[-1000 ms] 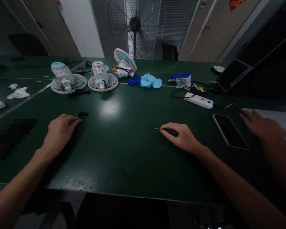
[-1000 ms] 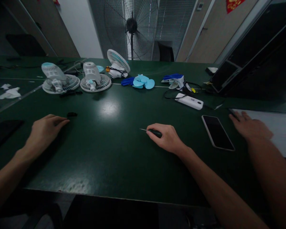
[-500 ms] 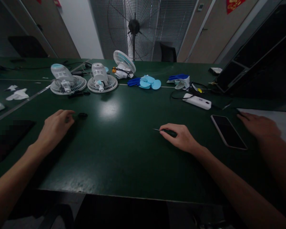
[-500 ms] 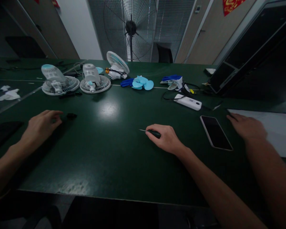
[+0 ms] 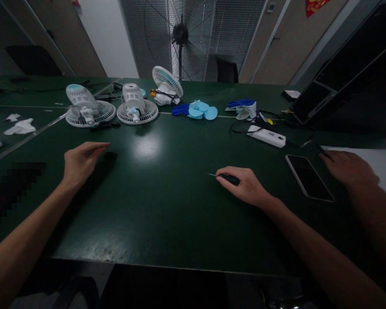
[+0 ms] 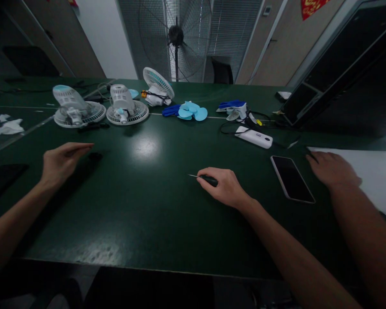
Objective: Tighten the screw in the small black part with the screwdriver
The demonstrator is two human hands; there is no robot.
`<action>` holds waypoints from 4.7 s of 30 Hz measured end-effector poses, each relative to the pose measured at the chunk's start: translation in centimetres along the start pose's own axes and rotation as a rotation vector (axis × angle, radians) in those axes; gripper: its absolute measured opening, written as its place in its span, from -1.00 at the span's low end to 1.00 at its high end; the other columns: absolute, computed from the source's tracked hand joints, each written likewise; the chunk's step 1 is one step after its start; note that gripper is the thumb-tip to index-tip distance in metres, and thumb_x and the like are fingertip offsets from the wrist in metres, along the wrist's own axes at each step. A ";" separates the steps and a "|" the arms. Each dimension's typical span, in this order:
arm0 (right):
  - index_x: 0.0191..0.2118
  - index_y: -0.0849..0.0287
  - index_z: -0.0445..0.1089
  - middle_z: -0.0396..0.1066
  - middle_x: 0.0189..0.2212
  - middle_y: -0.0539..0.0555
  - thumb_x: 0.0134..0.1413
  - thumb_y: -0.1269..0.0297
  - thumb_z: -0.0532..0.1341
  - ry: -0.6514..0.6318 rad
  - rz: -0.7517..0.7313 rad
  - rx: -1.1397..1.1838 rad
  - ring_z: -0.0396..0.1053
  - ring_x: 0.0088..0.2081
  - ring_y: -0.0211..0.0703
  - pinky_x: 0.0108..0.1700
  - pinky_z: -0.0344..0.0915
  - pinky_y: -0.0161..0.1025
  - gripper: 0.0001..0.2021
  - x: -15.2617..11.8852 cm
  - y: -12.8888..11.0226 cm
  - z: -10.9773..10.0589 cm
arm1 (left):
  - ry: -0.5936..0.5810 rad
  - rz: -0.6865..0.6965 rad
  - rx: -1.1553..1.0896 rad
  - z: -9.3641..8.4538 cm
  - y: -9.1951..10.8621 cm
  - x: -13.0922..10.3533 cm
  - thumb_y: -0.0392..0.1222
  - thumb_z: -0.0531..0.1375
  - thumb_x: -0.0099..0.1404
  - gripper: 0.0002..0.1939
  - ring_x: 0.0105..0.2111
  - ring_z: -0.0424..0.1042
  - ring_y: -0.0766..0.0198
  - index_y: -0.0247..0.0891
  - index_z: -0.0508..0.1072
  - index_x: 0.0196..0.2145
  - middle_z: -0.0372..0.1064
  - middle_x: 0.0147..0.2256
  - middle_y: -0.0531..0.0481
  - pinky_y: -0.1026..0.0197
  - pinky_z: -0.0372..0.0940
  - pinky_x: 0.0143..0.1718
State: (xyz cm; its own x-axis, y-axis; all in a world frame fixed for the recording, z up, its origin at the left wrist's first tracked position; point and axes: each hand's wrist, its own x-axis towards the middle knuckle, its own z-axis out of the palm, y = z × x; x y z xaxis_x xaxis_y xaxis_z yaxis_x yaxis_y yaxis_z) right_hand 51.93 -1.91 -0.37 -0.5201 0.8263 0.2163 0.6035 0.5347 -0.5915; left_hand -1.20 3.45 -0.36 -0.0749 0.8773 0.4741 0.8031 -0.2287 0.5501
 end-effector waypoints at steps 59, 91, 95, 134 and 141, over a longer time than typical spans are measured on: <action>0.10 0.08 0.51 0.59 -0.03 0.10 0.42 0.13 0.18 -0.013 -0.005 0.031 0.55 -0.04 -0.03 -0.04 0.54 -0.04 -0.72 0.0 0.1 -0.1 | -0.210 -0.260 -0.358 0.1 -1.2 0.0 0.05 0.43 0.17 -0.37 0.19 0.45 -0.03 -0.29 0.52 0.13 0.49 0.15 -0.24 -0.07 0.23 0.34; 0.09 0.06 0.50 0.58 -0.02 0.06 0.42 0.12 0.18 -0.019 0.003 0.011 0.55 -0.03 -0.06 -0.01 0.53 -0.07 -0.73 0.0 0.0 -0.1 | -0.275 0.157 0.226 1.7 1.7 -0.9 0.29 0.06 0.44 -0.41 -0.05 0.53 -0.03 -0.16 0.61 0.09 0.54 0.04 -0.14 -0.01 0.36 0.05; 0.10 0.06 0.50 0.58 -0.01 0.07 0.43 0.12 0.18 -0.018 -0.001 0.011 0.55 -0.02 -0.05 -0.04 0.53 -0.07 -0.72 -0.1 0.1 0.0 | -0.264 0.080 0.155 1.6 1.4 -0.6 0.31 0.14 0.38 -0.43 -0.08 0.53 0.00 -0.14 0.63 0.05 0.55 0.02 -0.13 0.03 0.36 0.00; -0.06 0.13 0.55 0.56 -0.24 0.02 0.34 0.30 0.25 -0.107 -0.149 0.039 0.48 -0.30 -0.24 -0.26 0.37 -0.27 -0.84 0.0 -1.9 0.2 | -0.777 0.381 -0.307 12.3 19.6 -5.7 -0.06 0.31 0.40 -0.80 -0.12 0.40 0.14 -0.10 0.62 -0.05 0.48 -0.14 -0.02 0.06 0.19 -0.04; -0.05 0.14 0.54 0.56 -0.24 0.03 0.35 0.30 0.24 -0.095 -0.158 0.048 0.49 -0.29 -0.23 -0.27 0.38 -0.26 -0.84 -0.1 -1.8 0.5 | -0.765 0.389 -0.330 12.5 19.4 -5.8 -0.06 0.31 0.41 -0.80 -0.13 0.40 0.15 -0.09 0.62 -0.05 0.49 -0.14 -0.01 0.05 0.19 -0.03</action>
State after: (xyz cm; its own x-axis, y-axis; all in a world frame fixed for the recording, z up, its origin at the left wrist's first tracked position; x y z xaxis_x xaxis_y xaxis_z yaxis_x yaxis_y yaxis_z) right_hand 50.62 -3.02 0.28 -0.6624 0.7109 0.2362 0.4813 0.6455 -0.5930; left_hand 22.23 -0.78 -1.05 0.6714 0.7264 0.1470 0.4718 -0.5719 0.6711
